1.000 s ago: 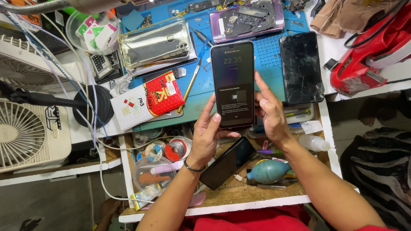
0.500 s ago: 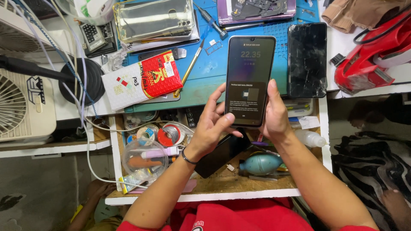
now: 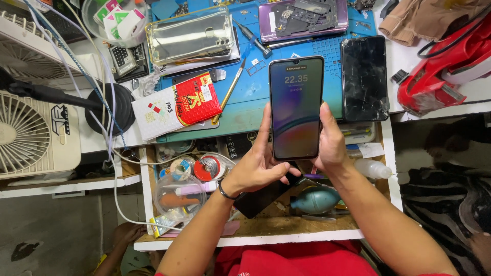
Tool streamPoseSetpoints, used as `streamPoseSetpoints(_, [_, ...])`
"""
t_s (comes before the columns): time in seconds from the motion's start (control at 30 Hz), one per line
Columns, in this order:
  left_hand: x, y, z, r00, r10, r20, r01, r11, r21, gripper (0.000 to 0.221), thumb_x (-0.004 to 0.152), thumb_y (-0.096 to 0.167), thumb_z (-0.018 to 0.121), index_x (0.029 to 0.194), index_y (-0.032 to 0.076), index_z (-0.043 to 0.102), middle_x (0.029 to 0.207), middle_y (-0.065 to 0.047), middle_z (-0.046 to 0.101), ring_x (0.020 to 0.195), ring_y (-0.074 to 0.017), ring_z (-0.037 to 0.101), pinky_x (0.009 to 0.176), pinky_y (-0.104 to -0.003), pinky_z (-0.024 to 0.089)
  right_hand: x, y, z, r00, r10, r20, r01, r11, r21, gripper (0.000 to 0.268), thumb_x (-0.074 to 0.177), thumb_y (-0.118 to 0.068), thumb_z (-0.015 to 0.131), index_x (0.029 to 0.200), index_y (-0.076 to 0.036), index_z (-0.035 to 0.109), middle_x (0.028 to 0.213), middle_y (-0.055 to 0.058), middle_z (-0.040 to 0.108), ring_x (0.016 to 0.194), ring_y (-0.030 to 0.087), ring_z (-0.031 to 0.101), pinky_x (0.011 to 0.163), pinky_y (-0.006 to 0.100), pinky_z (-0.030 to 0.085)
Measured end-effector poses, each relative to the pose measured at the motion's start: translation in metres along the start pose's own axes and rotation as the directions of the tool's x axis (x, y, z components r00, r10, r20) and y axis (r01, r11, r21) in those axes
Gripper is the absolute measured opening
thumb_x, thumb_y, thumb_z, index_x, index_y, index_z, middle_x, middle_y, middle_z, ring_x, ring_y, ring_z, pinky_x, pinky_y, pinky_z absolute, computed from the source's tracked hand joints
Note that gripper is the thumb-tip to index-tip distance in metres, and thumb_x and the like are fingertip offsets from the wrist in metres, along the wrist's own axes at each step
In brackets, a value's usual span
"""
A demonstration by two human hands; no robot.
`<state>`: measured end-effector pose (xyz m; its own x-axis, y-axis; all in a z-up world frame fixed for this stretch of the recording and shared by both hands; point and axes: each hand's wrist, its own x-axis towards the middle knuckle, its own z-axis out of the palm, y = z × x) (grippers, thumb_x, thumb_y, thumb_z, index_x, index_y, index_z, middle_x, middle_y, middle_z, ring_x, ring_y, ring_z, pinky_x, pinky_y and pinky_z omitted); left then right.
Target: The person holds a smartphone, removes a SIM card tray using a tool, and applies liquid from a bottle to the edge of the phone's rear panel.
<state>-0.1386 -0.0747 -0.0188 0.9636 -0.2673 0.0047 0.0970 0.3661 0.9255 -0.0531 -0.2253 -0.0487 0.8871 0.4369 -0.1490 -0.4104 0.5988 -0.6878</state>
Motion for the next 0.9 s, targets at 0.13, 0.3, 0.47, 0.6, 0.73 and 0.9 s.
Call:
streamPoseSetpoints(0.13, [-0.001, 0.011, -0.007, 0.998, -0.029, 0.054, 0.024, 0.996, 0.091, 0.113, 0.096, -0.004, 0.061, 0.162, 0.028, -0.025, 0.123, -0.027, 0.068, 0.091, -0.0379, 0.076, 0.072, -0.045, 0.067, -0.005, -0.010, 0.015, 1.000, 0.021, 0.015, -0.021, 1.000, 0.023, 0.049, 0.109, -0.044, 0.039, 0.135, -0.010, 0.063, 0.109, 0.015, 0.074, 0.091, 0.025, 0.075, 0.085, 0.045, 0.067])
streamPoseSetpoints(0.3, [0.000, 0.006, -0.012, 0.996, -0.035, 0.076, 0.018, 0.976, 0.218, 0.110, 0.098, 0.000, 0.062, 0.162, 0.022, -0.025, 0.104, -0.030, 0.074, 0.080, -0.0348, 0.079, 0.071, -0.042, 0.068, -0.004, -0.013, 0.014, 0.999, 0.026, 0.029, -0.028, 0.997, 0.071, 0.048, 0.109, -0.043, 0.041, 0.130, -0.008, 0.065, 0.102, 0.016, 0.075, 0.086, 0.027, 0.077, 0.081, 0.046, 0.068])
streamPoseSetpoints(0.47, [0.000, 0.008, -0.012, 0.997, -0.029, 0.072, 0.008, 0.960, 0.280, 0.109, 0.099, 0.001, 0.063, 0.162, 0.019, -0.024, 0.100, -0.028, 0.075, 0.077, -0.0335, 0.079, 0.072, -0.042, 0.068, 0.000, -0.004, -0.006, 0.999, -0.001, 0.032, 0.001, 1.000, 0.016, 0.051, 0.108, -0.042, 0.040, 0.140, -0.008, 0.058, 0.110, 0.016, 0.074, 0.091, 0.027, 0.076, 0.090, 0.048, 0.065])
streamPoseSetpoints(0.6, [-0.001, 0.002, -0.014, 0.999, 0.016, 0.036, -0.030, 0.903, 0.429, 0.103, 0.099, 0.004, 0.065, 0.164, 0.012, -0.016, 0.096, -0.029, 0.076, 0.076, -0.0355, 0.079, 0.070, -0.045, 0.068, 0.007, -0.017, -0.004, 0.964, -0.222, 0.145, 0.261, 0.890, -0.374, 0.053, 0.108, -0.031, 0.041, 0.155, -0.006, 0.037, 0.137, 0.020, 0.061, 0.120, 0.025, 0.062, 0.115, 0.048, 0.050])
streamPoseSetpoints(0.73, [-0.002, -0.002, -0.008, 0.989, 0.145, -0.026, -0.103, 0.808, 0.580, 0.086, 0.099, 0.002, 0.068, 0.166, 0.007, 0.014, 0.090, -0.019, 0.079, 0.077, -0.0266, 0.080, 0.070, -0.039, 0.066, 0.009, -0.021, -0.007, 0.912, -0.332, 0.240, 0.407, 0.810, -0.422, 0.060, 0.107, -0.025, 0.050, 0.159, -0.008, 0.026, 0.146, 0.021, 0.051, 0.132, 0.029, 0.053, 0.126, 0.051, 0.040])
streamPoseSetpoints(0.9, [-0.005, -0.010, -0.001, 0.886, 0.457, -0.080, -0.142, 0.430, 0.891, 0.070, 0.086, 0.016, 0.086, 0.149, 0.018, 0.055, 0.088, -0.003, 0.080, 0.074, -0.0200, 0.078, 0.063, -0.032, 0.063, 0.004, -0.017, -0.022, 0.967, -0.185, 0.177, 0.250, 0.829, -0.500, 0.117, 0.085, -0.034, 0.088, 0.166, -0.028, 0.004, 0.133, 0.010, 0.046, 0.125, 0.023, 0.053, 0.114, 0.045, 0.051])
